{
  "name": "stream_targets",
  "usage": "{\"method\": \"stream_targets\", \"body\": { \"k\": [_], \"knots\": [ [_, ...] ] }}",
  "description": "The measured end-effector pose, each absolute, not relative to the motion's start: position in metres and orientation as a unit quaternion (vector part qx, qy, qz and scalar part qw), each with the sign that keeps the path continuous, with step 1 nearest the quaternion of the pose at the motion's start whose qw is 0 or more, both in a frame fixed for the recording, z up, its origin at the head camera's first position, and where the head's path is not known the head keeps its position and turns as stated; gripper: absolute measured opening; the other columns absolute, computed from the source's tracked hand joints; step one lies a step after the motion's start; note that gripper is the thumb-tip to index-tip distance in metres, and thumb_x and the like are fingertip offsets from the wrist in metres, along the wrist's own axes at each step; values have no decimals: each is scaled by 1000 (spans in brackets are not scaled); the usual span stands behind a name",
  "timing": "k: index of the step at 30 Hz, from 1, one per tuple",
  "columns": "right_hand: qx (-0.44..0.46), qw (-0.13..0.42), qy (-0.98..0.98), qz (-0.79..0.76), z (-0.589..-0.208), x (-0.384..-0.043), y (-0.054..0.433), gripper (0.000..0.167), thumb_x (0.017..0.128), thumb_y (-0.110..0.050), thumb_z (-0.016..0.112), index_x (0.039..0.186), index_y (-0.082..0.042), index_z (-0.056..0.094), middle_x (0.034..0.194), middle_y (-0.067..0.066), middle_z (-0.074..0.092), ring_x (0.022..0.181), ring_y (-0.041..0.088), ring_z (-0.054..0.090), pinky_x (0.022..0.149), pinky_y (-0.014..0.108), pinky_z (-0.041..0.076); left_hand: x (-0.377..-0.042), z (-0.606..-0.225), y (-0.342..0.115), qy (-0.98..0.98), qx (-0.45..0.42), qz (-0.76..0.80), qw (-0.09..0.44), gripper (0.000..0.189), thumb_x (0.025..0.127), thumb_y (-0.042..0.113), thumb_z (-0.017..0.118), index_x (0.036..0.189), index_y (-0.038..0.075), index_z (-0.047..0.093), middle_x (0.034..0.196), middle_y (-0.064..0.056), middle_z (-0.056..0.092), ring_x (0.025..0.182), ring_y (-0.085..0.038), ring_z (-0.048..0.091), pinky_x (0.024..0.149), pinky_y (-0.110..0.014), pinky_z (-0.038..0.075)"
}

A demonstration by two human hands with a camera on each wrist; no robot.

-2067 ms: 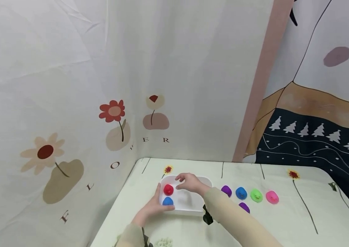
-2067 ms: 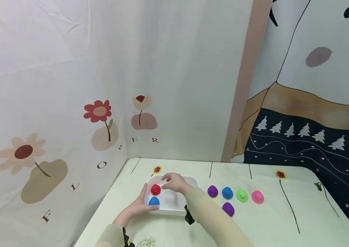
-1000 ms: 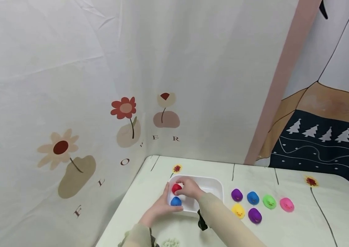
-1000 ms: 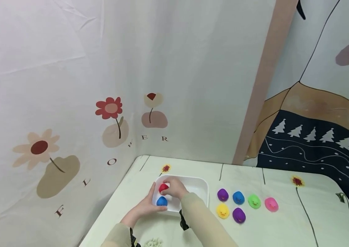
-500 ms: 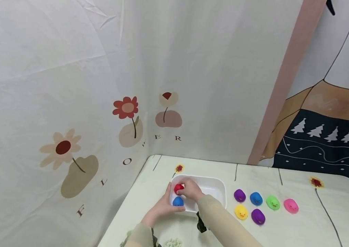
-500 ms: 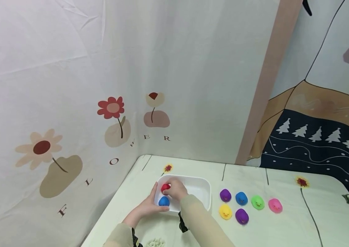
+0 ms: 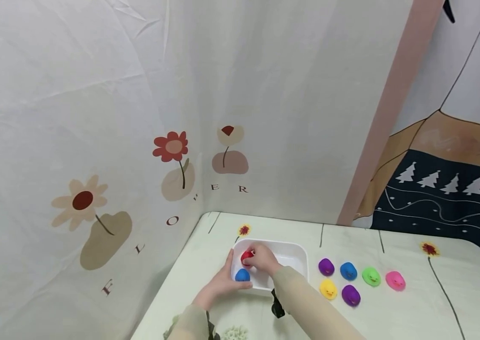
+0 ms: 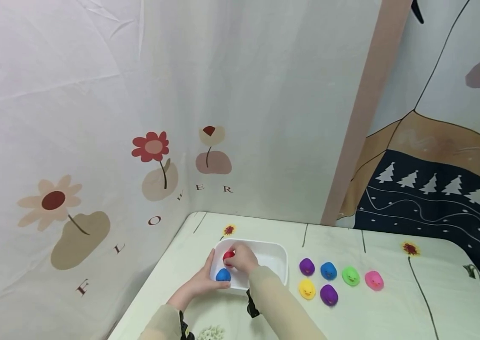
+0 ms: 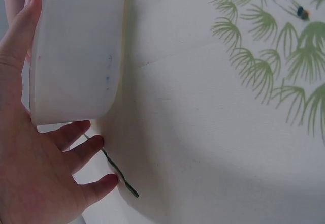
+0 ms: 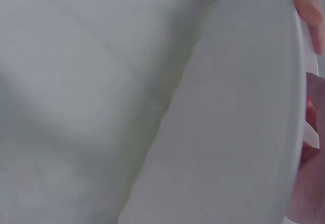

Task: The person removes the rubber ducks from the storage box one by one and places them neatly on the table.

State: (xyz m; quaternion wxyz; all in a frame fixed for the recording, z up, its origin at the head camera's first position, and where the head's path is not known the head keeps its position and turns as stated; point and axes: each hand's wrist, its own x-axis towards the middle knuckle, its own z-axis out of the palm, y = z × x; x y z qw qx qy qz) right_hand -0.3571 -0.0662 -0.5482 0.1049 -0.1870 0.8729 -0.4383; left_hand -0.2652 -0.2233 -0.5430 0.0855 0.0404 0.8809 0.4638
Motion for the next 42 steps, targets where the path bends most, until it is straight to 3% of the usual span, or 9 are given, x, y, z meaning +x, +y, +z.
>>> {"method": "stream_targets", "body": {
  "k": [14, 42],
  "knots": [
    [-194, 102, 870, -442, -533, -357, -43, 18, 84, -19, 76, 97, -10, 69, 92, 1, 63, 84, 18, 55, 75, 35, 52, -269, -549, -226, 883, 36, 460, 89, 119, 78, 41, 80, 154, 4, -4, 154, -30, 20, 135, -49, 30, 103, -67, 30],
    [-259, 92, 865, -420, -519, -344, 10, 22, 80, -20, 79, 98, -10, 70, 92, -3, 65, 78, 12, 57, 70, 29, 50, -270, -553, -226, 886, 16, 455, 90, 121, 76, 42, 81, 155, 7, -5, 154, -28, 22, 135, -48, 31, 103, -70, 27]
  ]
}}
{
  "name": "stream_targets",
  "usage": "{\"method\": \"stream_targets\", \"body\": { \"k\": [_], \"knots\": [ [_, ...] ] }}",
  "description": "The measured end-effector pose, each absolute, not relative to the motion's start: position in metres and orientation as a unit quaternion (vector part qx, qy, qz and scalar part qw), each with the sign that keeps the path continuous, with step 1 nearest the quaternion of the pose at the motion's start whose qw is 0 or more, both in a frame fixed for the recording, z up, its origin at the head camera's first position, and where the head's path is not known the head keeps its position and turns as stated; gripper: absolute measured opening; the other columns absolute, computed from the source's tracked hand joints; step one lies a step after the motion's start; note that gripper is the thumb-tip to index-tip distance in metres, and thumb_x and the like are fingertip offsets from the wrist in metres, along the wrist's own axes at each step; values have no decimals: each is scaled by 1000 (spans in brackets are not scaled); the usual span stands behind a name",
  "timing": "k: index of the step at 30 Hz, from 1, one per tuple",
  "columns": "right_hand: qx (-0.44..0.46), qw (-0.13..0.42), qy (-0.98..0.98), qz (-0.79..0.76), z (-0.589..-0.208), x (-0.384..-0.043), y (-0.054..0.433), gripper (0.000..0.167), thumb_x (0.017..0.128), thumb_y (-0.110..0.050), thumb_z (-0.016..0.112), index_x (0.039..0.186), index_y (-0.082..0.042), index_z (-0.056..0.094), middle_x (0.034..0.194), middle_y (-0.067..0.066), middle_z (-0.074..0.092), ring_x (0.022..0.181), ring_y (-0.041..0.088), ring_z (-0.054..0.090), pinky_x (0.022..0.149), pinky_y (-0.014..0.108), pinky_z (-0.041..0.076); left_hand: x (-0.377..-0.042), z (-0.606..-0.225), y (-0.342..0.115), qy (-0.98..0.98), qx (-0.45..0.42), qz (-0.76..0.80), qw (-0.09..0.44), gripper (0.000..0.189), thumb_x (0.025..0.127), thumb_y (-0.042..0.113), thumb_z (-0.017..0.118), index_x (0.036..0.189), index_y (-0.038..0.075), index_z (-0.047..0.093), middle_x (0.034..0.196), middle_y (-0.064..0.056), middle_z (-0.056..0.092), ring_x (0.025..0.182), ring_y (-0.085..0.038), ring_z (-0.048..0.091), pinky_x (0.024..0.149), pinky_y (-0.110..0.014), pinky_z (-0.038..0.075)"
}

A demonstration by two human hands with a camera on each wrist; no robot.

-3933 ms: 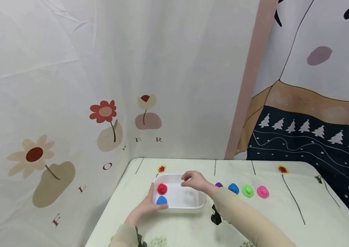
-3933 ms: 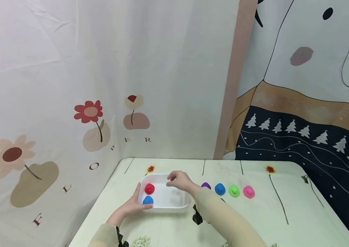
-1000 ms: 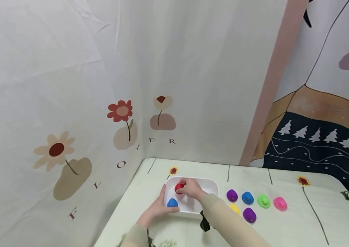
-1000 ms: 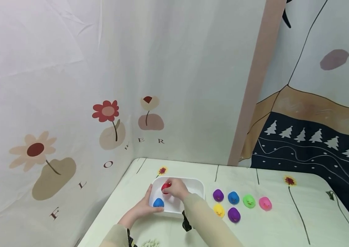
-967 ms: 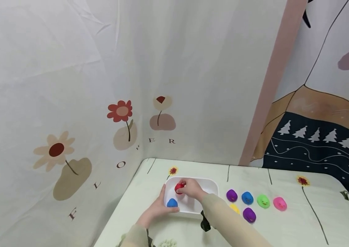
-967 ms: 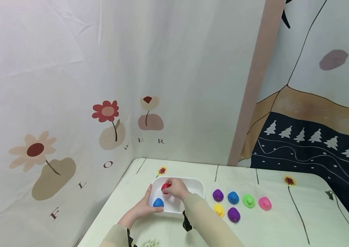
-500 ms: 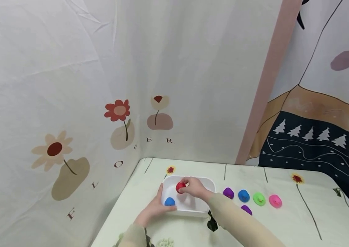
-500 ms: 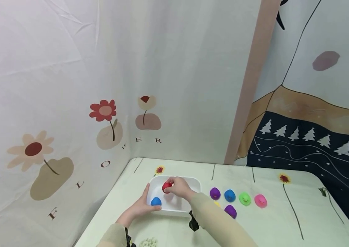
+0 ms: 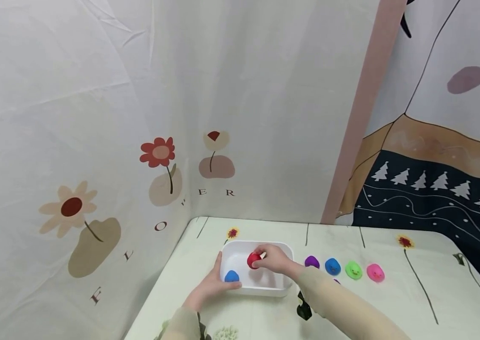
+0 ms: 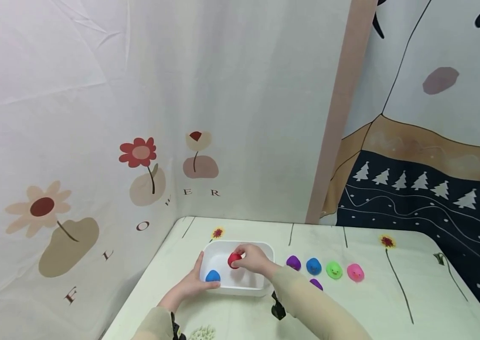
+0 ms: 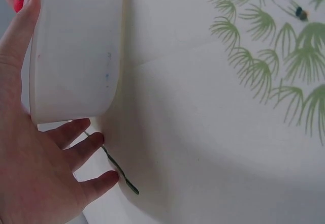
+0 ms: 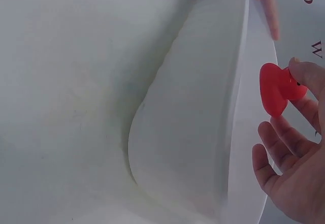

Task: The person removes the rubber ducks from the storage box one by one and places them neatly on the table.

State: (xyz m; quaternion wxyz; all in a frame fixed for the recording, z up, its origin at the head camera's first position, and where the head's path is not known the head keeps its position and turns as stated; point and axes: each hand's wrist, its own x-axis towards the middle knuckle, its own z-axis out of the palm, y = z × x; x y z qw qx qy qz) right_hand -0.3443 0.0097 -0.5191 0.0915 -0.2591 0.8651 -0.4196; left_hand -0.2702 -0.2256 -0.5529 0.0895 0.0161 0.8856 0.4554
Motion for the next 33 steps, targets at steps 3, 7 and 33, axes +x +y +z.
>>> {"method": "stream_targets", "body": {
  "k": [3, 7, 33],
  "knots": [
    [-263, 91, 866, -415, -514, -342, 17, 23, 80, -21, 79, 98, -11, 70, 92, -4, 65, 76, 12, 57, 68, 28, 50, -270, -551, -224, 885, 16, 456, 89, 121, 76, 41, 81, 155, 7, -5, 154, -28, 23, 134, -48, 31, 103, -70, 27],
    [-266, 87, 864, -419, -509, -339, 26, 20, 79, -19, 79, 96, -12, 71, 91, -4, 66, 73, 12, 56, 66, 28, 49, -269, -549, -222, 885, 19, 457, 83, 121, 76, 40, 82, 155, 6, -3, 152, -30, 25, 133, -49, 33, 102, -69, 28],
    [-207, 109, 863, -448, -487, -324, 88, 29, 83, -20, 78, 108, -11, 69, 98, 1, 63, 87, 21, 55, 71, 31, 53, -274, -552, -225, 890, 8, 448, 82, 123, 74, 40, 83, 155, 5, -3, 152, -33, 20, 136, -51, 26, 106, -66, 25]
  ]
}}
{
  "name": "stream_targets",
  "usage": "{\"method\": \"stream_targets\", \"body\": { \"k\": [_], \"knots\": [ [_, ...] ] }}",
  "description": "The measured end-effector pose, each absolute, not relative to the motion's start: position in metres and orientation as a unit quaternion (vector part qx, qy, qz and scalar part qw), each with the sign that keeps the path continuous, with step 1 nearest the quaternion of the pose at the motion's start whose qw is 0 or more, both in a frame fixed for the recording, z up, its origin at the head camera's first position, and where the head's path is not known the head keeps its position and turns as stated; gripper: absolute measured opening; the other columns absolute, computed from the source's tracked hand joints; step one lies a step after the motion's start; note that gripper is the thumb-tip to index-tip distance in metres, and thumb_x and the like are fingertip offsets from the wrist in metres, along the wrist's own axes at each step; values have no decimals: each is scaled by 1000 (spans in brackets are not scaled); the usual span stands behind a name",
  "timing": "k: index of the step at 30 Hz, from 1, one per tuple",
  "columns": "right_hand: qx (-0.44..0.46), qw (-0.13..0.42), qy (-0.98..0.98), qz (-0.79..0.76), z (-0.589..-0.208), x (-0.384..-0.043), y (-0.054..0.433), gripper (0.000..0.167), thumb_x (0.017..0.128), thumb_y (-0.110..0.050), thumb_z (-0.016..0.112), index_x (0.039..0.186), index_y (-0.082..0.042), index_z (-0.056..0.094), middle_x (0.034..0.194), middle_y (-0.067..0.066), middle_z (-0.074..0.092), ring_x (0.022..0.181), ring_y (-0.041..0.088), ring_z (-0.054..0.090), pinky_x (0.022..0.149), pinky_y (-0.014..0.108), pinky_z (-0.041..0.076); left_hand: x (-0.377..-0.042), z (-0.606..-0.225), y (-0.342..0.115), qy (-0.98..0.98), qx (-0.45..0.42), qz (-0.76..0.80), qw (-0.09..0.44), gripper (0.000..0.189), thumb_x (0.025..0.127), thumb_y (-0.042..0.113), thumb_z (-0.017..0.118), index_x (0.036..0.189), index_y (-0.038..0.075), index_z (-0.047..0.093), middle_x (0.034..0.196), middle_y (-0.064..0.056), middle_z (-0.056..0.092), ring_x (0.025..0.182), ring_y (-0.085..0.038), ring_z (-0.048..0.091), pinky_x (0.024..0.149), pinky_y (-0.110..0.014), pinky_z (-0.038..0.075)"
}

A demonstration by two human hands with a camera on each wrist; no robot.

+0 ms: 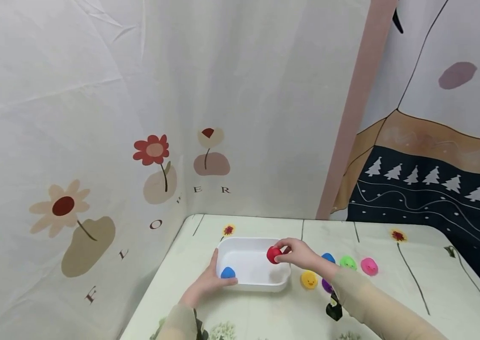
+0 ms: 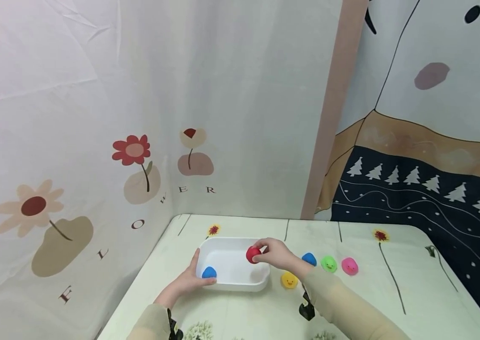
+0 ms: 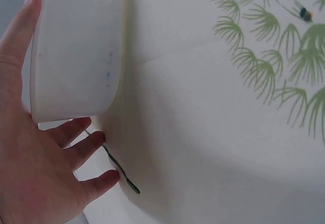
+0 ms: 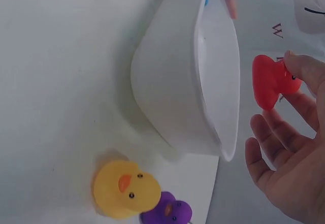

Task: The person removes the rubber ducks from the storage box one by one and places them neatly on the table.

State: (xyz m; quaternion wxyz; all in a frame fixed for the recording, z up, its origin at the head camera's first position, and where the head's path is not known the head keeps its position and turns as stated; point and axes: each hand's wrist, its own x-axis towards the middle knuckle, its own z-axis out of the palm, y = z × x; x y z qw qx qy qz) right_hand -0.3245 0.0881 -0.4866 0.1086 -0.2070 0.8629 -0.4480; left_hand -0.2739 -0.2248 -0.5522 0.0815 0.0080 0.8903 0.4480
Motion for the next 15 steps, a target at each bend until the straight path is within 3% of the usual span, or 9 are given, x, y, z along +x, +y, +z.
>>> {"method": "stream_targets", "body": {
  "k": [8, 15],
  "knots": [
    [-182, 114, 864, -454, -480, -322, 115, 28, 83, -21, 78, 107, -11, 69, 96, 3, 62, 82, 20, 55, 64, 34, 54, -273, -548, -222, 891, 8, 447, 79, 122, 74, 40, 83, 154, 3, -2, 151, -35, 22, 135, -53, 28, 104, -68, 26],
    [-182, 116, 860, -462, -479, -320, 138, 29, 84, -20, 76, 109, -8, 68, 98, 4, 63, 84, 21, 57, 72, 39, 56, -274, -551, -222, 896, 2, 437, 81, 122, 75, 40, 83, 155, 5, -3, 153, -33, 19, 136, -52, 26, 105, -67, 25]
  ]
}}
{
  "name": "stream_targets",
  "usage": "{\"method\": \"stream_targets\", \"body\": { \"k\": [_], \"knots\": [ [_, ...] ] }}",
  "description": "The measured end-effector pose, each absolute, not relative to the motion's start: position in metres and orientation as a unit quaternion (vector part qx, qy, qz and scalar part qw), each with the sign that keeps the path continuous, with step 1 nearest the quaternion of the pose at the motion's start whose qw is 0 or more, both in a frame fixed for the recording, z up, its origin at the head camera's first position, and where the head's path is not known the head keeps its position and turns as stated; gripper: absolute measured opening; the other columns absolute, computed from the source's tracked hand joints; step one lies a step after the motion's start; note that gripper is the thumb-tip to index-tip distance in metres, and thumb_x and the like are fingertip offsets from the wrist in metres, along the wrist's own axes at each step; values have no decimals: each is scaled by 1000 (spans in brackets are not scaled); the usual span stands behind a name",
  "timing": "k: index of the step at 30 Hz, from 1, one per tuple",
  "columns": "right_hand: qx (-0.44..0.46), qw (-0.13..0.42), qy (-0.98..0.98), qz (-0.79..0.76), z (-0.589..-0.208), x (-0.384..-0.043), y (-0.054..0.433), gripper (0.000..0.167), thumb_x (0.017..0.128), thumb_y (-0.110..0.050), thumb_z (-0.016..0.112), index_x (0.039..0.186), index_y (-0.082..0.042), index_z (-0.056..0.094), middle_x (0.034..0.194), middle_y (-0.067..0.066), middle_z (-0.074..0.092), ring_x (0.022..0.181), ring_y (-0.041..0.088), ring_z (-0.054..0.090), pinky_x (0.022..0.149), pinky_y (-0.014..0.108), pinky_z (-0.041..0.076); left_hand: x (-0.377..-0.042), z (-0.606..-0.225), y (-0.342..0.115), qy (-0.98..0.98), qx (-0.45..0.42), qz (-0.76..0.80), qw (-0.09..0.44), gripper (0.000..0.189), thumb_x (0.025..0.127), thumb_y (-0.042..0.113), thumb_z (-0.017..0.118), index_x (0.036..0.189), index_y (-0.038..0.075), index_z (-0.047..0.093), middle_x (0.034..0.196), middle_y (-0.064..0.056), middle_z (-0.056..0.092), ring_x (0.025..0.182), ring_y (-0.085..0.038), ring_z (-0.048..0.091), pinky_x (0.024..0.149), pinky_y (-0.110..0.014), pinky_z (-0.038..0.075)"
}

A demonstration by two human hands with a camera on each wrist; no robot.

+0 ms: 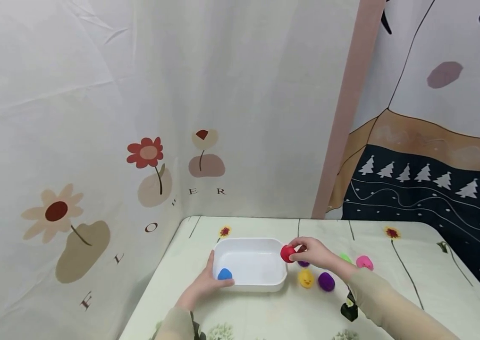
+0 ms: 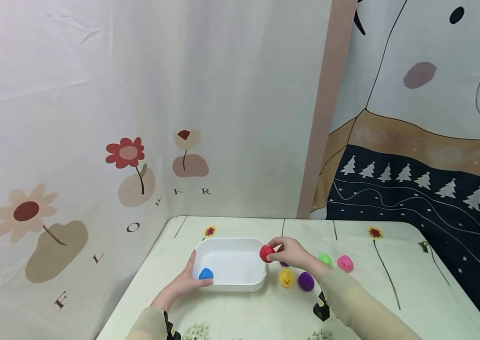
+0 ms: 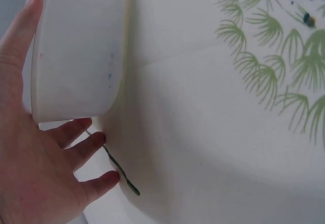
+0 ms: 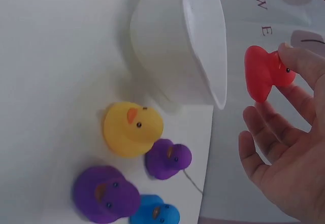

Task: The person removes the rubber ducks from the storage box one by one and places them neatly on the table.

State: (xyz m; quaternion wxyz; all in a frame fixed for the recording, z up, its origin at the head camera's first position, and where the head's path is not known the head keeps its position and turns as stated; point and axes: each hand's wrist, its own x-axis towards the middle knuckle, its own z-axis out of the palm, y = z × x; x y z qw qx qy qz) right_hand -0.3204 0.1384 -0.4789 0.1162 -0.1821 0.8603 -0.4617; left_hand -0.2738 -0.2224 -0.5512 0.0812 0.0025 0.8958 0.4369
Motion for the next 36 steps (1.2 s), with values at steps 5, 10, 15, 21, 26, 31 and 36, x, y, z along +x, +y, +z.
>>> {"method": "stream_targets", "body": {
  "k": [5, 10, 15, 21, 26, 31, 36],
  "knots": [
    [-176, 114, 864, -457, -482, -319, 154, 28, 84, -18, 76, 108, -6, 67, 97, 4, 63, 84, 20, 56, 70, 31, 52, -273, -553, -224, 894, 4, 441, 80, 124, 74, 40, 83, 155, 5, -4, 152, -33, 19, 136, -52, 26, 106, -67, 25],
    [-155, 115, 872, -449, -484, -312, 169, 28, 84, -18, 76, 108, -7, 68, 96, 3, 63, 83, 20, 56, 72, 32, 51, -274, -553, -224, 896, 1, 438, 80, 123, 75, 41, 83, 155, 6, -4, 154, -31, 18, 136, -51, 26, 106, -68, 24],
    [-129, 115, 876, -450, -482, -305, 183, 30, 84, -18, 76, 110, -6, 67, 97, 4, 63, 86, 20, 57, 75, 32, 54, -274, -552, -224, 896, -2, 436, 81, 123, 75, 42, 83, 155, 6, -3, 155, -31, 17, 137, -51, 25, 106, -67, 24],
    [-132, 111, 876, -450, -486, -301, 199, 30, 85, -17, 75, 110, -4, 67, 99, 6, 63, 83, 20, 56, 72, 31, 53, -275, -551, -224, 895, 4, 439, 77, 123, 74, 40, 83, 154, 4, -3, 153, -33, 17, 136, -52, 25, 107, -66, 24],
    [-125, 108, 878, -450, -491, -298, 210, 30, 85, -19, 75, 109, -4, 67, 102, 6, 64, 83, 20, 56, 73, 32, 50, -273, -547, -224, 897, 0, 436, 75, 122, 75, 39, 83, 154, 3, -3, 153, -33, 18, 136, -52, 25, 106, -66, 24],
    [-109, 107, 880, -450, -495, -292, 220, 30, 84, -18, 75, 108, -3, 67, 102, 7, 63, 83, 21, 56, 72, 32, 51, -273, -547, -224, 900, -2, 430, 77, 122, 75, 39, 83, 154, 3, -2, 153, -33, 19, 136, -52, 27, 106, -66, 26],
    [-79, 101, 888, -441, -501, -289, 232, 29, 83, -20, 77, 107, -5, 68, 101, 5, 64, 84, 20, 56, 71, 32, 51, -275, -548, -223, 897, 5, 435, 75, 123, 74, 38, 84, 154, 2, -2, 151, -35, 20, 135, -52, 27, 106, -65, 26]
  ]
}}
